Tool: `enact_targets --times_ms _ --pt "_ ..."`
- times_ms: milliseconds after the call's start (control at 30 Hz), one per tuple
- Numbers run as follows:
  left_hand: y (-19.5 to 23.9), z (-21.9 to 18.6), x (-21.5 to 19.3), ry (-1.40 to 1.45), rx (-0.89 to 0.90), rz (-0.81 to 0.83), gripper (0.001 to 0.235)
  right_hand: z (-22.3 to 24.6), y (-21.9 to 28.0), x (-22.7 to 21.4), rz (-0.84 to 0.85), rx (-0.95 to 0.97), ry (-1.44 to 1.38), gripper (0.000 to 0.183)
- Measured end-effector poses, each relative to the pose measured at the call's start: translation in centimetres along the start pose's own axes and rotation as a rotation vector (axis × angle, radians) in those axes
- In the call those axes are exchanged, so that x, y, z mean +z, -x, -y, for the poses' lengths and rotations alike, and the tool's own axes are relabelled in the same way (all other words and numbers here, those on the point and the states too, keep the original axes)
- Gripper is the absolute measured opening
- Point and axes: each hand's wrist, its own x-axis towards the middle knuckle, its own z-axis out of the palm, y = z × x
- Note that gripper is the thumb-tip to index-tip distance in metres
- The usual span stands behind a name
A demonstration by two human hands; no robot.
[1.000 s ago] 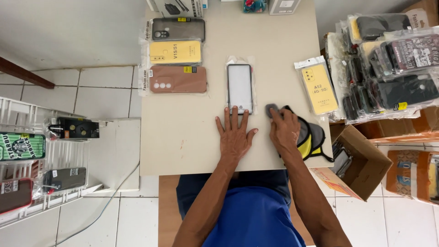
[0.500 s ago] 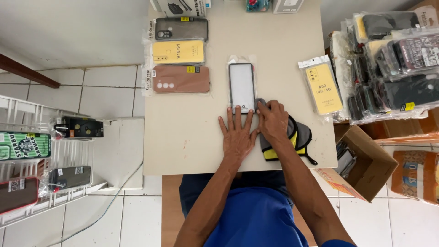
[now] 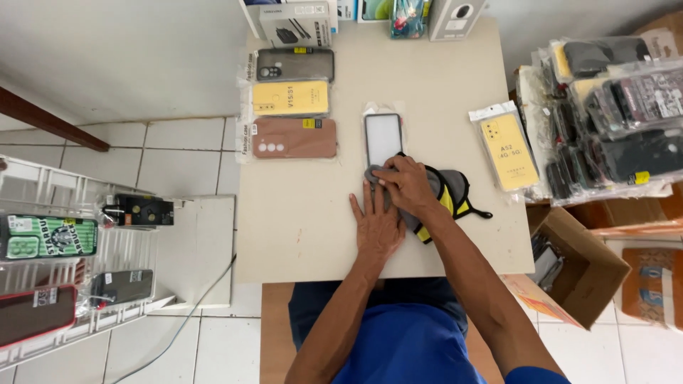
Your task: Sorting and inspecting phone screen protectors and cases by removing them from their packaging sleeves.
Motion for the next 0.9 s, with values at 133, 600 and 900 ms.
enact_targets --times_ms 133,600,900 --pt "0.0 -0.2 -1.2 -0.029 -0.002 0.017 0.062 -1.8 -1.4 0.7 0.061 0.009 0.054 0.019" --pt "-0.2 -0.3 -2.0 0.101 0.005 -0.030 0.064 -5.3 -7.4 3.1 -0.088 0.036 0.291 0.019" --pt "-0.7 -0.4 -2.1 0.098 -0.012 0.018 0.067 -7.0 -11.5 3.7 -0.142 0.201 0.338 0.017"
